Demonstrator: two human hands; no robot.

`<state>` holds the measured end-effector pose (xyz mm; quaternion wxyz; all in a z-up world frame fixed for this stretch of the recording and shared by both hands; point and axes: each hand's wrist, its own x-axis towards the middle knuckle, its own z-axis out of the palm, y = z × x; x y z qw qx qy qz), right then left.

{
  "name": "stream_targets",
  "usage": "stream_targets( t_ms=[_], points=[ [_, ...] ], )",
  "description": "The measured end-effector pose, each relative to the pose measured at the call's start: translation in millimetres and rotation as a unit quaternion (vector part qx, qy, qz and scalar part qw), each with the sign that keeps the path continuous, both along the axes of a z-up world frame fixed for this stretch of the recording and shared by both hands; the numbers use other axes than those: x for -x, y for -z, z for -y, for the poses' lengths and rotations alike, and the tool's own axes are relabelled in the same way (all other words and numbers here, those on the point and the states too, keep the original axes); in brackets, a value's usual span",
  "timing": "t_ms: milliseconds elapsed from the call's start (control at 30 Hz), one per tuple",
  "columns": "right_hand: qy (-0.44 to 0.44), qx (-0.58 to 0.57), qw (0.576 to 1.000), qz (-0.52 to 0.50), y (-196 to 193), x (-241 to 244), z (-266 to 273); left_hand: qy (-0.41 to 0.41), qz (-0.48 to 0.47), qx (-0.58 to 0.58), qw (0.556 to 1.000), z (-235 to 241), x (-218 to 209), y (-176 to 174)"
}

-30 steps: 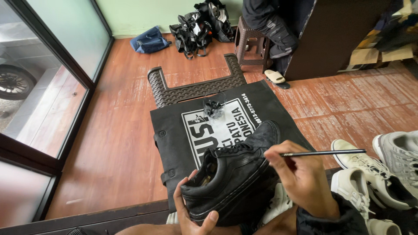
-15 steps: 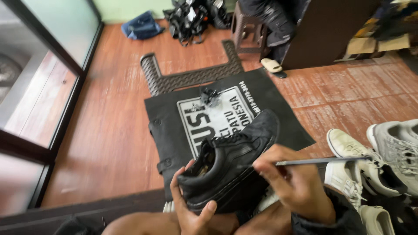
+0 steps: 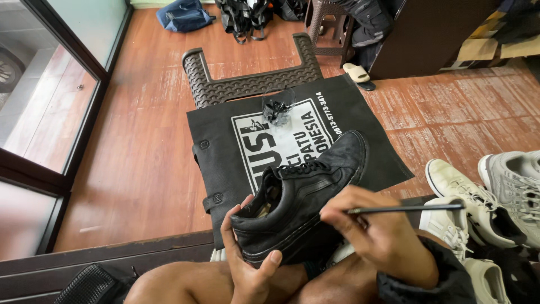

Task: The person applies a black liquid to a black shoe with a fine-tipped brush, carefully covering the midsole and leather upper.

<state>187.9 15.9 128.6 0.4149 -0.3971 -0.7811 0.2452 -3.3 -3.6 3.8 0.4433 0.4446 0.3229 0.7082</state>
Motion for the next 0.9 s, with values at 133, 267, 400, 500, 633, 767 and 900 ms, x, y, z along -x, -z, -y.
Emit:
stream_targets(
  t_ms=[133, 267, 400, 500, 633, 767, 900],
  points=[
    [0.159, -0.058, 0.984, 0.062, -2, -22, -7, 0.009, 0.028, -0.008, 1.000, 1, -1, 1],
    [0.208, -0.092, 0.972, 0.059, -2, -30, -6, 0.005, 0.035, 0.000, 0.999, 0, -2, 3],
    [0.154, 0.019, 0.986, 0.069, -5, -32, -9, 0.009, 0.037, 0.007, 0.999, 2, -4, -4],
    [0.268, 0.014, 0.959, 0.089, 3, -46, -18, 0.008, 0.037, -0.002, 0.999, 1, -5, -2],
    [0.294, -0.034, 0.953, 0.060, 4, -56, -20, -0.012, 0.013, -0.056, 0.998, -2, -8, 12],
    [0.287, -0.078, 0.952, 0.070, 3, -56, -28, -0.017, 0.005, -0.073, 0.997, -4, -6, 25],
    [0.332, -0.101, 0.937, 0.041, 13, -66, -34, -0.132, 0.047, -0.031, 0.990, 0, -29, -5]
  ],
)
